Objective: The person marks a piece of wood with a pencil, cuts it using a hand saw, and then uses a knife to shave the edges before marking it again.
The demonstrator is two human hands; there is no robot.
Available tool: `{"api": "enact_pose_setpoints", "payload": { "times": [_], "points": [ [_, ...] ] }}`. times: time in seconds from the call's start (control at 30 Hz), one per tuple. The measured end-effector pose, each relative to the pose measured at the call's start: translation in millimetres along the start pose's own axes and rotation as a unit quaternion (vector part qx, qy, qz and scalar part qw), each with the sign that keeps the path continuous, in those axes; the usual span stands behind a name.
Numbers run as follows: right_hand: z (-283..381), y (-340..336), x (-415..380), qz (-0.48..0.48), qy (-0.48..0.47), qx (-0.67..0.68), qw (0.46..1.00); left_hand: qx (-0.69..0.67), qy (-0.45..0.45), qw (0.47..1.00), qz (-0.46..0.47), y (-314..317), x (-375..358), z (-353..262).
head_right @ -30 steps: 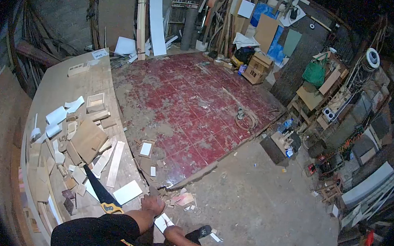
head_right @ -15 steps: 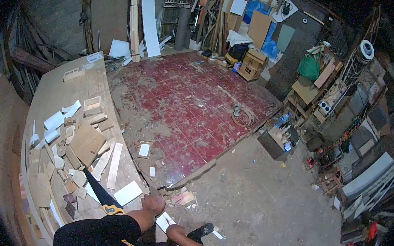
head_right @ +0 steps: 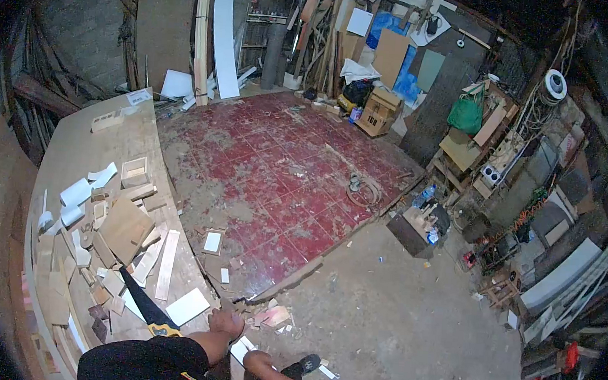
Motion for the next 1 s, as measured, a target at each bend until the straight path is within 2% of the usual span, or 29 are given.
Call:
{"api": "enact_pose_setpoints", "payload": {
  "times": [0.03, 0.07, 0.13, 0.17, 0.23, 0.27, 0.3, 0.33, 0.43, 0.5, 0.53, 0.6, 0.63, 0.7, 0.73, 0.77, 0.83, 0.9, 0.93, 1.0],
  "points": [
    [2.2, 4.8, 7.9, -0.036, -0.007, 0.06, 0.997, -0.001, -0.001, 1.0, -0.01, 2.1, 0.5, -0.4],
    [7.9, 11.1, 16.7, -0.032, -0.008, 0.063, 0.997, 0.001, -0.001, 1.0, -0.019, 5.4, -1.2, 2.5],
    [18.5, 5.3, 29.8, 0.1, -0.006, 0.01, 0.995, 0.003, 0.006, 1.0, -0.018, 10.2, -1.4, 6.4],
    [15.1, 2.1, 33.8, 0.096, -0.008, 0.009, 0.995, 0.0, 0.014, 1.0, -0.017, 10.8, 2.1, 5.1],
    [-1.1, -22.7, -19.7, 0.03, -0.142, -0.099, 0.984, -0.012, 0.021, 0.999, -0.021, 14.2, -1.1, 8.7],
    [-11.8, -56.4, -68.9, -0.02, -0.196, -0.103, 0.975, -0.009, 0.019, 1.0, -0.007, 14.4, 1.8, 7.6],
    [-17.5, -84.4, -95.4, -0.025, -0.195, -0.105, 0.975, -0.006, 0.019, 1.0, 0.006, 11.3, 5.8, 5.7],
    [-22.7, -101.2, -118.0, 0.012, -0.153, -0.058, 0.986, -0.006, 0.013, 1.0, 0.001, 9.4, 4.7, 4.6],
    [-26.9, -74.1, -96.2, 0.019, -0.117, -0.004, 0.993, -0.008, 0.01, 1.0, -0.027, 9.9, 3.5, 4.7],
    [-19.4, -50.7, -66.1, -0.034, -0.132, 0.009, 0.991, -0.012, 0.012, 0.999, -0.036, 13.8, 6.6, 4.7],
    [-15.3, -47.3, -63.6, -0.032, -0.133, 0.01, 0.991, -0.012, 0.014, 0.999, -0.045, 14.7, 5.0, 5.9],
    [-14.1, -46.4, -55.5, -0.072, -0.05, 0.126, 0.988, -0.012, 0.018, 0.999, -0.039, 11.3, 4.3, 5.0],
    [-14.3, -46.7, -50.0, -0.07, -0.05, 0.126, 0.988, -0.012, 0.024, 0.999, -0.032, 9.3, 2.1, 4.1],
    [-11.8, -40.1, -45.3, 0.048, -0.133, -0.04, 0.989, -0.018, 0.021, 0.999, -0.043, 17.2, 0.0, 5.6],
    [-20.0, -50.3, -60.3, 0.047, -0.135, -0.039, 0.989, -0.026, 0.018, 0.997, -0.063, 17.2, 3.5, 6.1],
    [-33.5, -79.5, -99.1, -0.005, -0.18, -0.032, 0.983, -0.025, 0.019, 0.997, -0.066, 14.2, 7.0, 6.2],
    [-38.4, -92.3, -122.2, -0.051, -0.224, -0.025, 0.973, 0.007, 0.024, 0.999, -0.039, 11.3, 2.9, 5.0],
    [-29.9, -86.2, -108.0, -0.011, -0.181, -0.041, 0.983, -0.008, 0.02, 0.999, -0.044, 5.5, -1.2, 2.2],
    [-19.7, -34.3, -50.3, -0.03, -0.165, 0.003, 0.986, -0.02, 0.018, 0.998, -0.052, 3.5, -3.7, 2.9],
    [-13.5, -39.6, -48.0, -0.039, -0.172, 0.011, 0.984, -0.016, 0.021, 0.999, -0.044, 5.8, -1.9, 4.2]
  ]
}}
Point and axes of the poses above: each hand's wrist, its own x-axis towards the middle knuckle, its own y-axis out of the palm, z = x × y, the point moved 2 cm from there along x, towards the middle knuckle, and after that the axes turned 2 degrees about -z, right-handed, at the moved point
